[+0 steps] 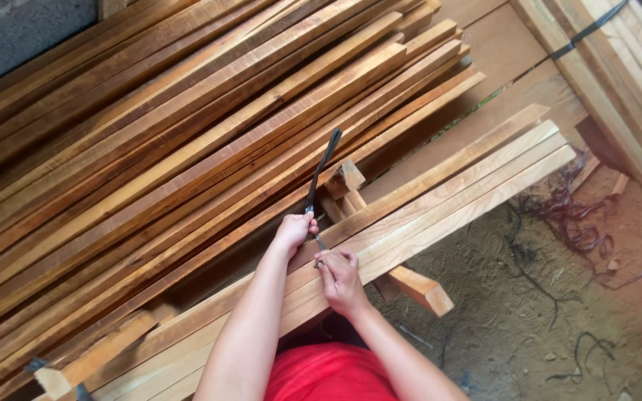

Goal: The recorder is organizing and bundling thin wooden slats in a workshop area.

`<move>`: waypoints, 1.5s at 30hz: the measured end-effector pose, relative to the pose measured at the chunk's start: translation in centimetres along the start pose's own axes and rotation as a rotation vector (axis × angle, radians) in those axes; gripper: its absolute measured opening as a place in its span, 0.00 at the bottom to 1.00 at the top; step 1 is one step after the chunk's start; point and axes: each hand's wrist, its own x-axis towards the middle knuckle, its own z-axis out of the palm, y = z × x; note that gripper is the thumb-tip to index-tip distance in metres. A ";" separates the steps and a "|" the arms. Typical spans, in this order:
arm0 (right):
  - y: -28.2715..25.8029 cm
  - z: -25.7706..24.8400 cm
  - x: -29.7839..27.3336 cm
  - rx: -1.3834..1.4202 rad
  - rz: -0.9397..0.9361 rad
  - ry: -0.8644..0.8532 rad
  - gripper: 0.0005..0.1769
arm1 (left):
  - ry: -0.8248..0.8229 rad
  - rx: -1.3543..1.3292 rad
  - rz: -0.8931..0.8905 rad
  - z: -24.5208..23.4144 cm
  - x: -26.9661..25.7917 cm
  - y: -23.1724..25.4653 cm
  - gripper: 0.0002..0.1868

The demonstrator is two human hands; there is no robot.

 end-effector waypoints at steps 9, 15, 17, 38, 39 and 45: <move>0.8 1.5 4.3 0.423 0.270 0.144 0.12 | -0.037 -0.111 -0.041 0.4 -1.9 1.8 0.23; 0.6 2.2 9.4 0.298 0.549 0.093 0.11 | 0.199 0.158 0.210 0.1 -8.2 5.5 0.20; 2.6 2.8 9.6 0.109 0.507 0.124 0.14 | 0.237 0.141 0.226 -0.3 -9.5 5.2 0.18; 4.5 2.1 8.3 -0.039 0.334 -0.206 0.16 | -0.173 0.329 0.344 -1.9 -8.2 5.4 0.17; 4.9 2.0 8.5 -0.102 0.363 -0.250 0.17 | -0.144 0.311 0.293 -2.3 -7.9 4.9 0.13; 2.7 -0.1 9.2 0.173 0.611 -0.253 0.13 | 0.043 0.538 0.271 -3.0 -10.4 6.2 0.15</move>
